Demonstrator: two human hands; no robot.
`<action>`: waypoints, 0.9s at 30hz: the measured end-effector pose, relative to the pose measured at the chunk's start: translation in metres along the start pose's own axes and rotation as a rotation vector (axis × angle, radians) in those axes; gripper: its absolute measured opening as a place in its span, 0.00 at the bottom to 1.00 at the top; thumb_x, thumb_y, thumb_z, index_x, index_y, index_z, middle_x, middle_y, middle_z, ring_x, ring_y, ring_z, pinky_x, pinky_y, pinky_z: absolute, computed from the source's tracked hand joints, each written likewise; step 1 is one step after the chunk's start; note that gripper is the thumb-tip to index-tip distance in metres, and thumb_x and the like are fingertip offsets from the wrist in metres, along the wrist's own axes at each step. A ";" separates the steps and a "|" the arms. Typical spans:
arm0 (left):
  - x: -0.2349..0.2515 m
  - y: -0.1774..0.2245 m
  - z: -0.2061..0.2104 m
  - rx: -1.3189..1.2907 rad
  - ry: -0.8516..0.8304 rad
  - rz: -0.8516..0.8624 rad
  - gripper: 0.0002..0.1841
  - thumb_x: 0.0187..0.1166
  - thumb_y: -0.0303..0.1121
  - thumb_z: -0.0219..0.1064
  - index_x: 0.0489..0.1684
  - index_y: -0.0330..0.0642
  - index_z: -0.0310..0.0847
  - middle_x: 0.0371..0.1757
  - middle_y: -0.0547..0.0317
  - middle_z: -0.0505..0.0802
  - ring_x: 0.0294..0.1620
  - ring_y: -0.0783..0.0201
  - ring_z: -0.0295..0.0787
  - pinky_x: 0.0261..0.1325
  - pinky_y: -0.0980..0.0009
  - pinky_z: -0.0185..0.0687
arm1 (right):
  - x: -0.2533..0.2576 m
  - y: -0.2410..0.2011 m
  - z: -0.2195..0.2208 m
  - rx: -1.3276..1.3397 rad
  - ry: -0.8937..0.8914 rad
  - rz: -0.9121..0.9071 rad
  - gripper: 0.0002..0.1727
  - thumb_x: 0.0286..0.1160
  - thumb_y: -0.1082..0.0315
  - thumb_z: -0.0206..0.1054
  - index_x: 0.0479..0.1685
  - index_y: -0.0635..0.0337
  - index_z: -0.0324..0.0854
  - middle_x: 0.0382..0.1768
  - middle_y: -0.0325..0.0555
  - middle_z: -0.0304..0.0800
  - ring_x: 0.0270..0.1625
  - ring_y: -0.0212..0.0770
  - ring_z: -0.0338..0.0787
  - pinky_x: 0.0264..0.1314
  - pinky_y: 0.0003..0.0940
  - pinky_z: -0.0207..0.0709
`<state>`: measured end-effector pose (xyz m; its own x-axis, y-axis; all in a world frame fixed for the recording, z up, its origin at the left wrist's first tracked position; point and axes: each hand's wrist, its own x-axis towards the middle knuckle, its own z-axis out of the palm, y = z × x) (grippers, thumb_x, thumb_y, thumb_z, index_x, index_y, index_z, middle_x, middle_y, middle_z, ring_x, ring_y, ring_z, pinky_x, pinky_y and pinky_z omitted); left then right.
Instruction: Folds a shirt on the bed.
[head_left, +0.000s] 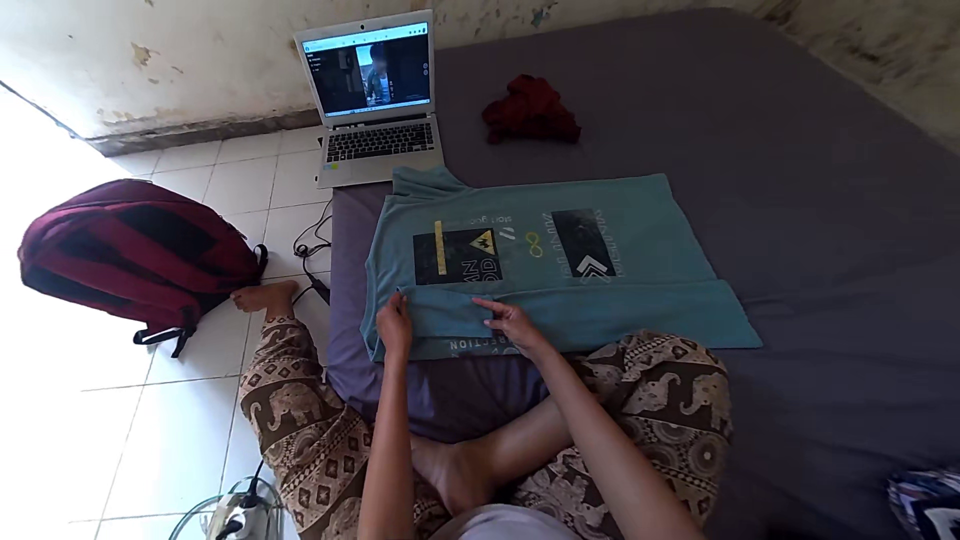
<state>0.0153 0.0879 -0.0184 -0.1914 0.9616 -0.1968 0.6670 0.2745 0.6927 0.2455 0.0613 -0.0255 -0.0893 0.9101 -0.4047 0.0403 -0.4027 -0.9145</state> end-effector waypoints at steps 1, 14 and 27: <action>-0.001 0.002 0.001 0.014 0.005 -0.007 0.19 0.92 0.31 0.53 0.72 0.29 0.80 0.61 0.29 0.91 0.65 0.34 0.87 0.74 0.42 0.73 | -0.001 0.000 0.001 0.010 0.021 0.002 0.28 0.77 0.89 0.56 0.78 0.69 0.74 0.75 0.61 0.80 0.62 0.37 0.86 0.61 0.29 0.78; -0.032 -0.006 0.061 0.229 0.286 0.509 0.22 0.85 0.31 0.57 0.75 0.31 0.80 0.80 0.39 0.81 0.83 0.31 0.71 0.85 0.26 0.48 | -0.016 0.020 0.041 -0.951 0.308 -0.656 0.22 0.80 0.72 0.59 0.72 0.62 0.84 0.79 0.68 0.76 0.83 0.74 0.71 0.84 0.77 0.53; -0.016 -0.066 -0.005 0.296 0.430 0.220 0.27 0.90 0.36 0.49 0.78 0.22 0.71 0.84 0.27 0.72 0.86 0.22 0.59 0.82 0.20 0.39 | -0.007 0.037 0.024 -0.984 0.092 -0.652 0.33 0.89 0.48 0.49 0.87 0.58 0.70 0.88 0.59 0.64 0.91 0.70 0.58 0.81 0.88 0.30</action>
<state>-0.0286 0.0547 -0.0575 -0.2602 0.9260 0.2736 0.8861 0.1165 0.4487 0.2235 0.0378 -0.0561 -0.3064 0.9354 0.1764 0.7661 0.3523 -0.5375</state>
